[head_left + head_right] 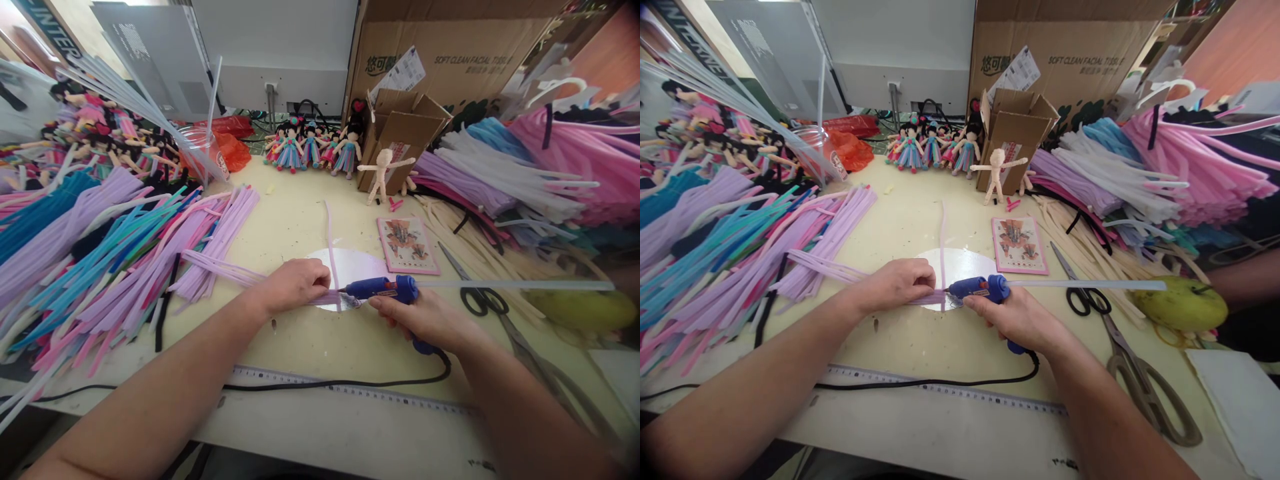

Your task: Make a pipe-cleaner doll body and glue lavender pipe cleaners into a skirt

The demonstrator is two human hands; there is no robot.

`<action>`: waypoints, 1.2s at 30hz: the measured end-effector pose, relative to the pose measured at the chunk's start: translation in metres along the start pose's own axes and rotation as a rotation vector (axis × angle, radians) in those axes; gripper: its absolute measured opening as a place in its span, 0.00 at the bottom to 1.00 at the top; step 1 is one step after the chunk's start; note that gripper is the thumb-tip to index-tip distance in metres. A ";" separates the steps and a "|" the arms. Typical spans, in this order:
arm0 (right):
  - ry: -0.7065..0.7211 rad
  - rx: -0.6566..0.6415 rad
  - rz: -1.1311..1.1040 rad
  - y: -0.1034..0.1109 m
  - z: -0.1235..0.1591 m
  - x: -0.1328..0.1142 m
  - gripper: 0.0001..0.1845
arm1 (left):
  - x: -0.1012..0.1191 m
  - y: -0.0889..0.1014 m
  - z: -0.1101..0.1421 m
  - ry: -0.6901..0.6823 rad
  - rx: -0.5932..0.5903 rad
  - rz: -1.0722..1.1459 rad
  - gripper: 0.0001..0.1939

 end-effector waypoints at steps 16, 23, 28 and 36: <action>-0.001 0.001 -0.021 0.000 0.000 -0.001 0.18 | 0.001 0.001 0.000 -0.010 -0.001 -0.001 0.07; 0.015 -0.003 -0.022 0.000 -0.001 0.000 0.18 | 0.001 0.001 -0.001 0.003 -0.002 0.000 0.06; 0.020 -0.005 -0.025 0.000 0.000 0.000 0.19 | 0.000 0.000 -0.002 0.003 -0.004 0.003 0.06; 0.023 0.000 -0.020 0.000 -0.002 0.001 0.19 | 0.000 0.000 -0.001 -0.010 -0.005 -0.001 0.07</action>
Point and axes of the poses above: each hand's wrist, its own z-axis away from the middle knuckle, its own y-axis out of the back of the hand, x = y × z, the point moved 7 cm from there along -z, towards the middle knuckle, and after that the axes turned 7 degrees about z, right-handed, at the moved point
